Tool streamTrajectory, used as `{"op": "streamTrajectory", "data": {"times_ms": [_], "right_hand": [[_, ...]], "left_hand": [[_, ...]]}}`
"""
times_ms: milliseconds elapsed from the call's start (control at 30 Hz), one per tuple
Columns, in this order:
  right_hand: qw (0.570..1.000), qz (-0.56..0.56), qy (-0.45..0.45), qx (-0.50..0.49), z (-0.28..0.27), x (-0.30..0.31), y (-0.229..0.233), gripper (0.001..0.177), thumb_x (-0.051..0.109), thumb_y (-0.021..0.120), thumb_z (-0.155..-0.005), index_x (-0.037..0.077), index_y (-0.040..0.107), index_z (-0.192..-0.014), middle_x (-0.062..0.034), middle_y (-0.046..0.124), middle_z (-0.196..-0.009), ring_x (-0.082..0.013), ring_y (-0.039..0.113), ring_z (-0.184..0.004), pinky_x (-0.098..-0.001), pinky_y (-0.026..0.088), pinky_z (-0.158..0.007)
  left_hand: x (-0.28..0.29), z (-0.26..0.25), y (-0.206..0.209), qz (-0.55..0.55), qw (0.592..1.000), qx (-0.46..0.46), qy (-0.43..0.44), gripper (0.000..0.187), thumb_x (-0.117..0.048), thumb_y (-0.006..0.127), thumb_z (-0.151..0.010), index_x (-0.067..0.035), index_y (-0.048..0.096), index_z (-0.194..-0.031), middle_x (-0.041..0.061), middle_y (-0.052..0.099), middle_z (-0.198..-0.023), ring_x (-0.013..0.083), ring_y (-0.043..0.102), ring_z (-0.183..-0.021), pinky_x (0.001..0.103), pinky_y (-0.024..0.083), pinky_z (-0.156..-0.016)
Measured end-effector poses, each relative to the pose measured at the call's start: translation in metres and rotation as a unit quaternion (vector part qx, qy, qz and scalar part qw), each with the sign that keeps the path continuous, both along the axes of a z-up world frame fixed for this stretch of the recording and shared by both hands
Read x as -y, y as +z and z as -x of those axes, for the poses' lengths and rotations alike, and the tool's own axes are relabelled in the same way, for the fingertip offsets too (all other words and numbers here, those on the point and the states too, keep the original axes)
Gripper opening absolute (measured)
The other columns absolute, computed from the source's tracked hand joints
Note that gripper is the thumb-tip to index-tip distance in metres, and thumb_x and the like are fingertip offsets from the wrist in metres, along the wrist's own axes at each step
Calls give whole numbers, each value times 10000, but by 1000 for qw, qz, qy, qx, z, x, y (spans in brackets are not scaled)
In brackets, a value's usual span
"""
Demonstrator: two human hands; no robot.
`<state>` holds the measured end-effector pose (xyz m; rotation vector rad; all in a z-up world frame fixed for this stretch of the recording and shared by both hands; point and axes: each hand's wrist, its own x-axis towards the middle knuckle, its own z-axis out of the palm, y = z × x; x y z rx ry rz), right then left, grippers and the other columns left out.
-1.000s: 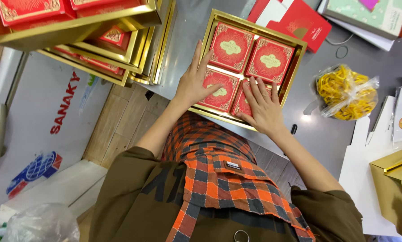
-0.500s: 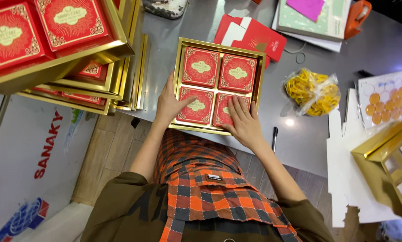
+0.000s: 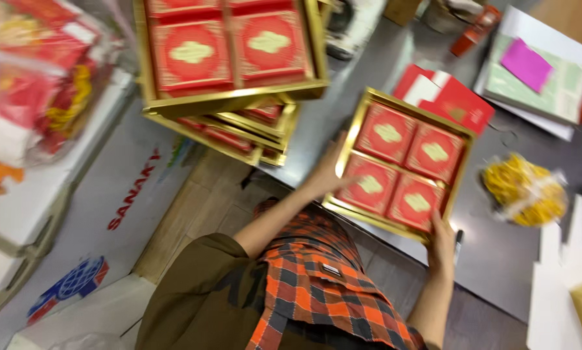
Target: The person folds small red boxes and places them into a larger gold tray with four compartments. They repeat this process, filling the tray with the folded boxes and then stacking the completed tray with others.
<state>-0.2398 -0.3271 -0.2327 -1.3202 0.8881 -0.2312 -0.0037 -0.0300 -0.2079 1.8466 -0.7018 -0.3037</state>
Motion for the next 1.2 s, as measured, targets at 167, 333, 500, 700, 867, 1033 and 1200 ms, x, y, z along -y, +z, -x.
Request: {"op": "streamTrajectory", "data": {"times_ms": [167,333,500,700,867,1033,1200], "right_hand": [[981,26,-18,194,37,-18,25,206,199,661,-1215,33,557,-1278,-13,622,-1084,-106,591,-948,-303,500,-884],[945,109,46,304,-17,-64,143,484,254,593,-1201,34,384,-1578,-101,563,-1448,-205,591,-1265,-404,520,-1112],[885,179,181,389,-121,-122,251,736,626,492,-1139,132,288,-1645,-51,425,-1648,-220,407,-1528,-471,367,-1272],[841,190,182,472,-258,-147,255,553,464,493,-1205,62,391,-1571,-138,499,-1576,-284,531,-1445,-486,443,-1220],[808,373,127,438,-348,-174,226,566,415,416,-1245,-37,378,-1584,-211,418,-1623,-313,417,-1520,-442,335,-1290],[867,280,225,345,-355,-201,220,556,432,412,-1173,-13,671,-1384,-40,657,-1155,-106,561,-984,-270,462,-868],[882,242,232,332,-345,-208,225,565,469,450,-1195,-15,659,-1400,-29,590,-1087,-85,557,-873,-252,492,-711]], "left_hand": [[-46,21,93,34,992,-10,-124,1242,-505,753,-853,-126,-121,-1650,219,-108,-1749,397,31,-1617,484,238,-1258],[-90,8,184,115,975,165,-91,1041,-461,697,-1017,-235,-68,-1686,113,-83,-1772,279,37,-1678,469,232,-1378],[-150,-51,245,228,955,187,-10,892,-545,610,-1092,-257,-1,-1674,-27,-62,-1722,151,-20,-1624,344,50,-1396],[-245,-96,264,179,947,219,151,863,-676,417,-1094,-158,66,-1688,30,54,-1726,175,5,-1618,366,20,-1373],[-275,-110,236,2,937,222,269,859,-680,272,-1116,-78,77,-1696,113,187,-1767,266,156,-1633,518,-80,-1368],[-292,-109,211,-77,959,62,267,882,-702,144,-1018,-100,158,-1663,135,268,-1713,372,213,-1585,613,-69,-1256],[-285,-107,196,-50,952,91,287,814,-664,142,-1056,-117,192,-1657,126,281,-1727,356,264,-1600,615,-32,-1282]]}}
